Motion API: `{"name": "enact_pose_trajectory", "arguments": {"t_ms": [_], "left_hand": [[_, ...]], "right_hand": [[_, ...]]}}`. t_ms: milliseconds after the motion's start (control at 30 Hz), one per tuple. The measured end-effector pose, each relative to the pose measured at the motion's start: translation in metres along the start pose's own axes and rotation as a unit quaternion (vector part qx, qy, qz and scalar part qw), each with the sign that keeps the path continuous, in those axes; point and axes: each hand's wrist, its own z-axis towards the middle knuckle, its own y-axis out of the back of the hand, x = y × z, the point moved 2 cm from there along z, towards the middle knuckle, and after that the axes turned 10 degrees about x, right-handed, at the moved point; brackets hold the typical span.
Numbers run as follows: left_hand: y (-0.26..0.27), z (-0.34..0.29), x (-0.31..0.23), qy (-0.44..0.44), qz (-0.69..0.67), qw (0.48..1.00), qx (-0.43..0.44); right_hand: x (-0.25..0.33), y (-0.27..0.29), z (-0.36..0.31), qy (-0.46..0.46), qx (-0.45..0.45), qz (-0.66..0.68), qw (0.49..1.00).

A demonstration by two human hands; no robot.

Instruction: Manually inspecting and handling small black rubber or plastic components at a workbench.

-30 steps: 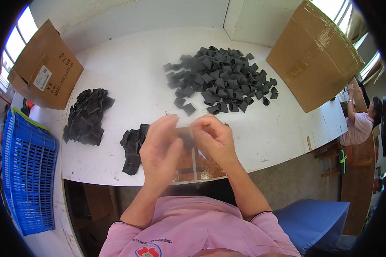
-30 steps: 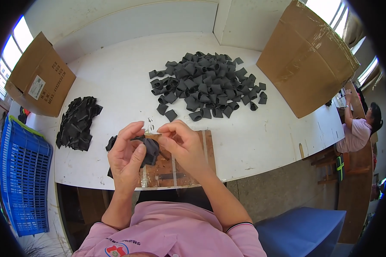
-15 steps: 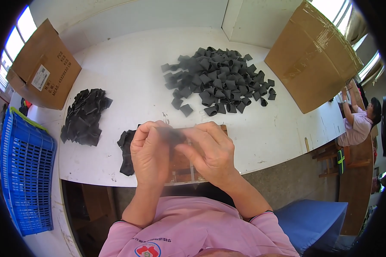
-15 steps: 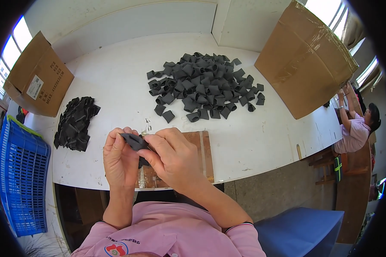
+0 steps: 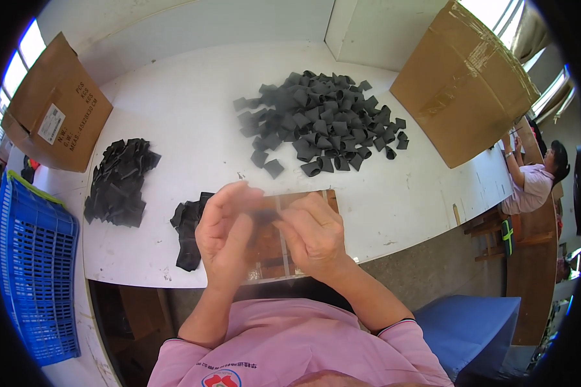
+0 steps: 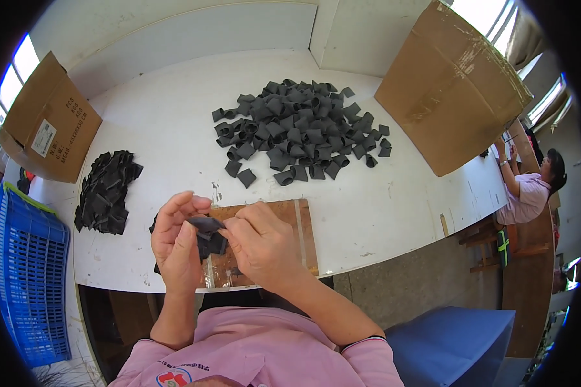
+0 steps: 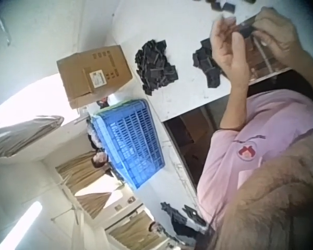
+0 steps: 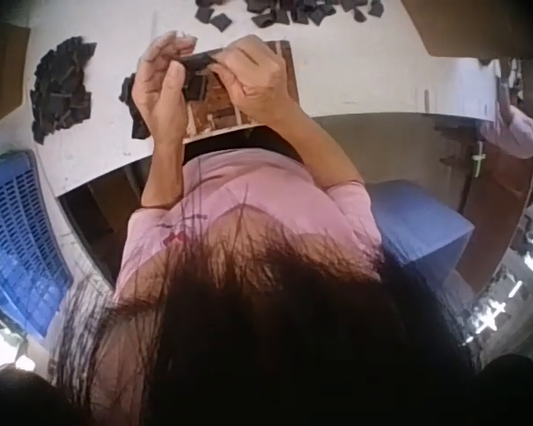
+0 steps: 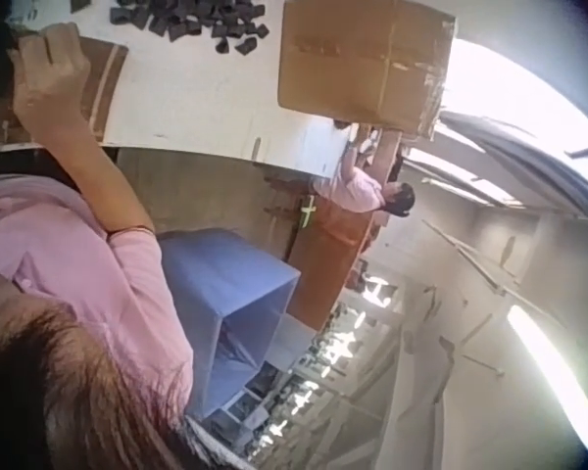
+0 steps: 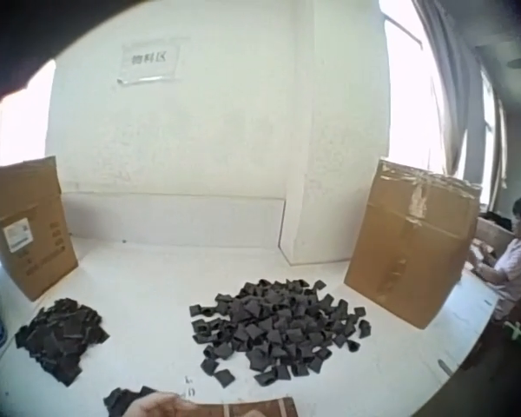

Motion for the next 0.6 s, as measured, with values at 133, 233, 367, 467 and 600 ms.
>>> {"name": "enact_pose_trajectory", "arguments": {"t_ms": [133,233,367,467,600], "left_hand": [[0.008,0.013,-0.001,-0.073,0.257,0.952,0.147],[0.011,0.015,-0.005,-0.035,0.225,0.968,0.103],[0.009,0.005,-0.009,-0.13,0.295,0.945,-0.056],[-0.001,-0.008,-0.054,-0.263,0.231,0.936,0.03],[-0.002,-0.036,-0.106,-0.325,0.029,0.937,0.125]], "right_hand": [[0.003,-0.001,0.001,0.002,-0.007,-0.025,1.0],[0.006,0.004,0.008,0.004,0.016,-0.019,1.0],[0.002,0.001,0.006,-0.034,0.029,0.014,0.999],[0.001,-0.001,0.009,-0.036,0.02,0.008,0.999],[0.009,0.004,0.008,-0.055,0.001,0.026,0.998]]}}
